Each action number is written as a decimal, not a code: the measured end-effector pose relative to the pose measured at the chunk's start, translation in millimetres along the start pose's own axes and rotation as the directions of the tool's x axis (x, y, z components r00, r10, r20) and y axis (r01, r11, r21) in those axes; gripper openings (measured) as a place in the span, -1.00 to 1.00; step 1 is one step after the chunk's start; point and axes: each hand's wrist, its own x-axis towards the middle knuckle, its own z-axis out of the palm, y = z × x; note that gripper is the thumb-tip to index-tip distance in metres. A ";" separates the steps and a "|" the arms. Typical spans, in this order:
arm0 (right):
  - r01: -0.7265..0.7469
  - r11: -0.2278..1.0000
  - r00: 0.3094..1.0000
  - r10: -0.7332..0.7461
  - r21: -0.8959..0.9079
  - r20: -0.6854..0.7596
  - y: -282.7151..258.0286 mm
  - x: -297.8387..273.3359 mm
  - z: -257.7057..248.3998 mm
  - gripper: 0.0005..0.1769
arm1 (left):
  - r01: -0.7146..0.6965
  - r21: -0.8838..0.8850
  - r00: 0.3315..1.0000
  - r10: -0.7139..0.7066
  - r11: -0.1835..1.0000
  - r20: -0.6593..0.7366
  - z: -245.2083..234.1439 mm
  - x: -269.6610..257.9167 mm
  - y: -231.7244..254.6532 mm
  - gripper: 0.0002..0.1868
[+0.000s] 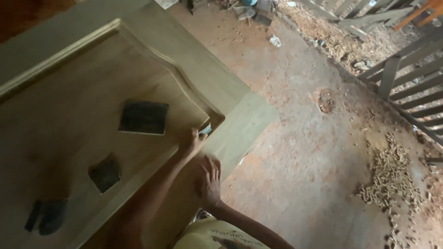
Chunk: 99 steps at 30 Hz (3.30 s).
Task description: Sanding the surface and detailed edges of a wooden door panel using sandpaper blocks.
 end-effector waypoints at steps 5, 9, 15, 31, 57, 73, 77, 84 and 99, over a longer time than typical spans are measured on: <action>0.029 0.999 0.998 -0.030 -0.014 -0.051 3.5 2.6 1.9 -0.39 | 0.027 0.001 0.992 -0.027 1.000 0.124 -5.4 55.9 46.4 -0.73; -0.071 0.995 0.997 0.070 -0.076 -0.017 18.0 -10.6 20.3 -0.30 | 0.101 -0.057 0.976 -0.088 0.993 0.200 9.0 74.5 61.5 -0.77; 0.019 0.999 0.998 -0.021 -0.034 -0.060 4.3 -1.6 2.1 -0.34 | -0.213 -0.052 0.976 0.215 0.976 0.044 -20.9 72.1 72.3 -0.83; 0.014 0.993 0.948 -0.050 -0.116 -0.315 -35.3 16.5 -21.7 -0.92 | -0.365 0.100 0.929 0.355 0.926 0.108 -61.7 64.7 104.1 -0.88; 0.056 0.997 0.971 -0.067 -0.054 -0.228 -34.4 15.3 -29.9 -0.84 | -0.386 0.017 0.886 0.366 0.922 0.286 -80.3 60.9 110.1 -0.65; 0.051 0.997 0.966 -0.064 -0.057 -0.251 -10.4 3.1 -4.3 -0.80 | -0.382 0.092 0.922 0.372 0.919 0.109 -65.1 57.9 119.2 -0.68; 0.042 0.998 0.968 -0.050 -0.039 -0.244 -3.2 0.7 0.3 -0.72 | -0.420 0.165 0.903 0.392 0.892 0.176 -88.6 45.5 122.8 -0.73; 0.063 0.994 0.966 -0.085 -0.094 -0.244 -14.5 8.5 -12.2 -0.73 | -0.394 0.374 0.919 0.365 0.840 0.150 -74.3 54.3 136.3 -0.92; 0.067 0.994 0.957 -0.087 -0.083 -0.276 -0.8 -1.0 8.8 -0.68 | -0.390 0.417 0.919 0.378 0.821 0.115 -55.3 59.9 125.2 -0.91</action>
